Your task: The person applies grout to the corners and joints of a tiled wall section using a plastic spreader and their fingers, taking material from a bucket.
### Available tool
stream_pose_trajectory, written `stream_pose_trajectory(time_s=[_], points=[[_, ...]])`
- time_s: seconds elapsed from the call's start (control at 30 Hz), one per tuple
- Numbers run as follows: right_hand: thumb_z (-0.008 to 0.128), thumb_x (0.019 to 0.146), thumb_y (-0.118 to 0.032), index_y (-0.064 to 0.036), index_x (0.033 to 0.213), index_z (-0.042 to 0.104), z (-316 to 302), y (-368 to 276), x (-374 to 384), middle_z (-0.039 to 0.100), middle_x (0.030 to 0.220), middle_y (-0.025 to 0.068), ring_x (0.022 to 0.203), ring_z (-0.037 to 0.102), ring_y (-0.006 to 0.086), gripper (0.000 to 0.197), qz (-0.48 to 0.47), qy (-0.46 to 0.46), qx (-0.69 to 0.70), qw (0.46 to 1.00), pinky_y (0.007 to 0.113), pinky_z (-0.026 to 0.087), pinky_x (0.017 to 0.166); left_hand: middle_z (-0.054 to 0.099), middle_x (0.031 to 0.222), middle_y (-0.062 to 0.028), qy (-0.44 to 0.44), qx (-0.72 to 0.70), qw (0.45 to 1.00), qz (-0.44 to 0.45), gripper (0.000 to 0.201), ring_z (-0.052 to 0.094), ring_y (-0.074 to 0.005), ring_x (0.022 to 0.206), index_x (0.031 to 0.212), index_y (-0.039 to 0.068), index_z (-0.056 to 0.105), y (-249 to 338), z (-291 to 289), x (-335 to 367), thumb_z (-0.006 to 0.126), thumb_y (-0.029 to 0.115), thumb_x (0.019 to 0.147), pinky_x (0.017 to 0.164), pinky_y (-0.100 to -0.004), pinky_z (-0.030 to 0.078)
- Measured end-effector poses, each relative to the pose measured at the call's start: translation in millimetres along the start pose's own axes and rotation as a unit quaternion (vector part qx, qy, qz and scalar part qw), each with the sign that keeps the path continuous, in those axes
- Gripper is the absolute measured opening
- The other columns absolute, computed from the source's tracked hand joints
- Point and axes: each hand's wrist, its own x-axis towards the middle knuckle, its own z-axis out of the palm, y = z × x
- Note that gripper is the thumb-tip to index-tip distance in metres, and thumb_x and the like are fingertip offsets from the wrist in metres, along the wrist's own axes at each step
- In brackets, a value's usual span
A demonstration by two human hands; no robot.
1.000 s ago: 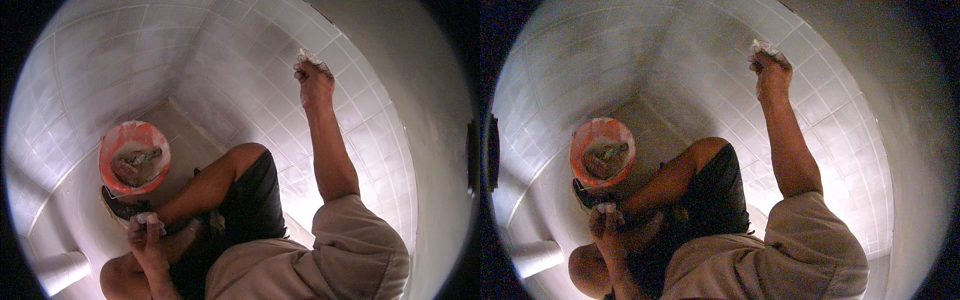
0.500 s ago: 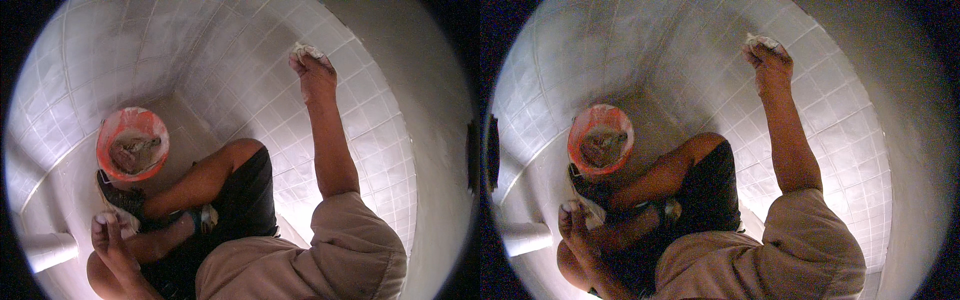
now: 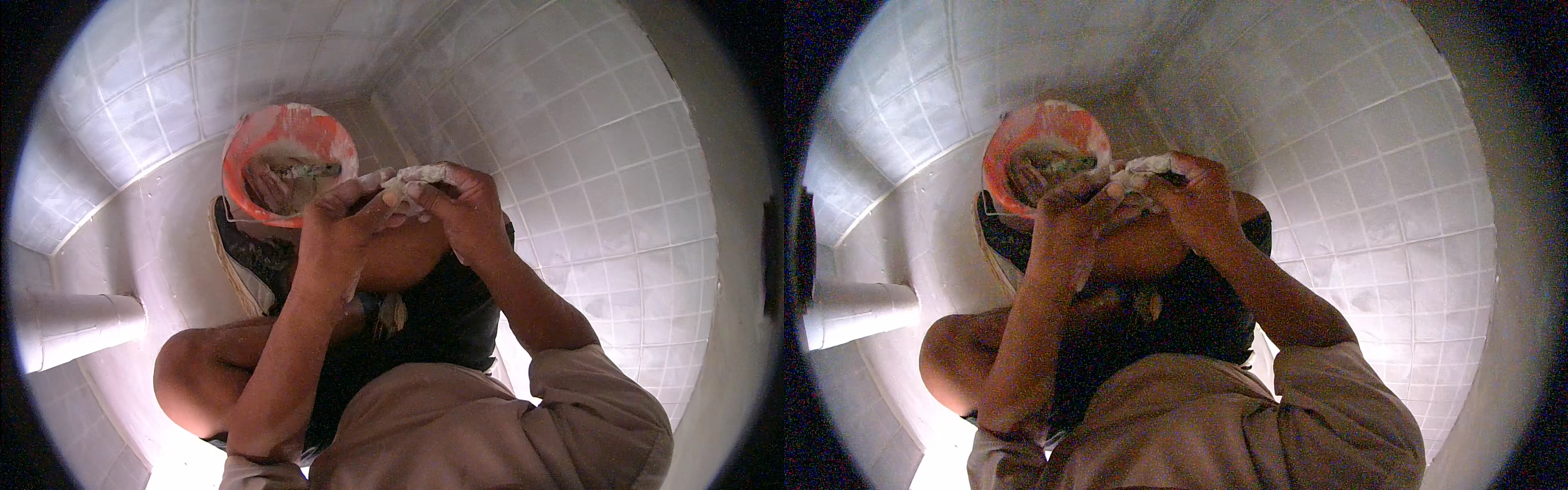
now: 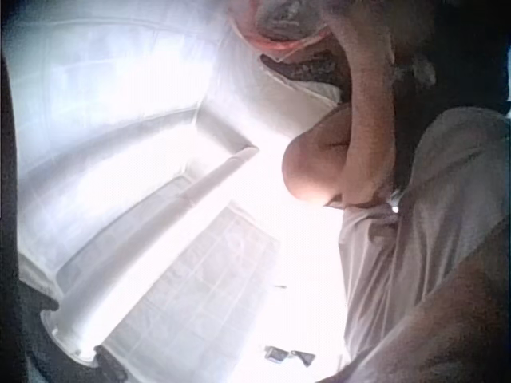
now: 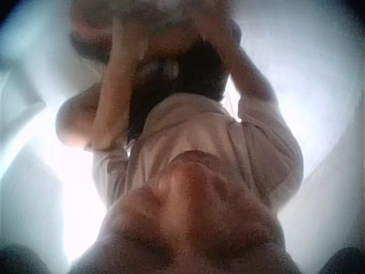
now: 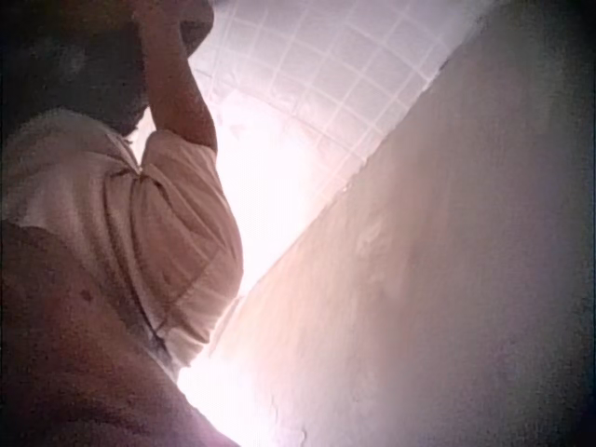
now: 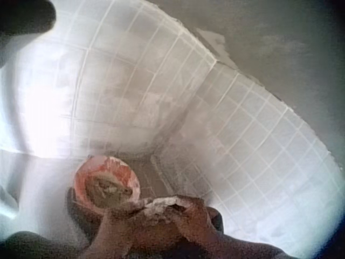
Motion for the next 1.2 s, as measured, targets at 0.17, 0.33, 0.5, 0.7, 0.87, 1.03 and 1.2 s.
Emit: stream_pose_trajectory(time_s=[0.17, 0.33, 0.5, 0.7, 0.87, 1.03, 1.2], points=[[0.072, 0.083, -0.009, -0.0010, 0.104, 0.069, 0, 10, -4, 0.071, 0.099, 0.0104, 0.088, 0.068, 0.0193, 0.022, -0.144, -0.054, -0.237, 0.959, 0.032, 0.054, 0.078, 0.069, 0.099, -0.0157, 0.007, -0.026, 0.999, -0.045, 0.035, 0.067, -0.0194, 0.090, 0.112, -0.014, 0.061, -14, -19, 0, 0.068, 0.012, 0.090, 0.081, -0.0281, 0.055], [0.069, 0.085, -0.017, -0.0024, 0.106, 0.067, -8, 38, 3, 0.066, 0.102, 0.0158, 0.096, 0.065, 0.0309, 0.026, -0.296, -0.077, -0.334, 0.891, 0.039, 0.052, 0.085, 0.068, 0.099, -0.0123, -0.087, 0.350, 0.910, 0.206, 0.029, 0.067, -0.0190, 0.088, 0.110, -0.008, 0.063, -32, -41, 4, 0.065, 0.014, 0.092, 0.076, -0.0299, 0.055], [0.065, 0.089, -0.019, -0.0032, 0.110, 0.063, 5, 25, -3, 0.065, 0.100, 0.0158, 0.095, 0.064, 0.0294, 0.027, -0.302, -0.132, -0.349, 0.878, 0.039, 0.051, 0.085, 0.066, 0.091, -0.0089, -0.032, -0.009, 0.993, -0.116, 0.021, 0.063, -0.0156, 0.076, 0.104, -0.003, 0.065, -12, -38, -11, 0.065, 0.014, 0.092, 0.065, -0.0275, 0.052], [0.065, 0.090, -0.019, -0.0014, 0.087, 0.063, -51, 11, 18, 0.065, 0.080, 0.0070, 0.073, 0.061, 0.0187, 0.018, -0.025, 0.100, -0.074, 0.992, 0.034, 0.050, 0.071, 0.065, 0.086, -0.0065, 0.034, -0.040, 0.990, -0.133, 0.022, 0.061, -0.0152, 0.071, 0.105, -0.002, 0.064, -19, -43, -10, 0.066, 0.016, 0.092, 0.062, -0.0270, 0.050], [0.062, 0.092, -0.016, -0.0036, 0.091, 0.062, -198, -56, 63, 0.058, 0.079, 0.0055, 0.070, 0.055, 0.0189, 0.013, -0.173, 0.398, 0.033, 0.900, 0.035, 0.046, 0.064, 0.065, 0.086, -0.0062, 0.077, 0.020, 0.994, -0.077, 0.024, 0.062, -0.0158, 0.071, 0.106, -0.002, 0.064, -11, -61, -11, 0.068, 0.017, 0.091, 0.062, -0.0279, 0.049], [0.057, 0.095, -0.011, -0.0056, 0.105, 0.059, -210, -107, 92, 0.058, 0.093, 0.0057, 0.075, 0.055, 0.0195, 0.012, -0.349, 0.449, 0.223, 0.792, 0.036, 0.046, 0.064, 0.065, 0.088, -0.0067, 0.153, 0.033, 0.987, -0.041, 0.024, 0.061, -0.0160, 0.072, 0.106, -0.002, 0.063, 11, -70, -12, 0.067, 0.016, 0.091, 0.064, -0.0283, 0.049], [0.054, 0.092, -0.006, -0.0065, 0.113, 0.052, -242, -101, 131, 0.055, 0.092, 0.0045, 0.074, 0.054, 0.0198, 0.021, -0.382, 0.525, 0.185, 0.738, 0.037, 0.045, 0.063, 0.066, 0.087, -0.0064, 0.140, 0.021, 0.989, -0.031, 0.023, 0.062, -0.0160, 0.070, 0.105, -0.002, 0.064, 2, -71, -9, 0.069, 0.016, 0.091, 0.064, -0.0276, 0.050]])
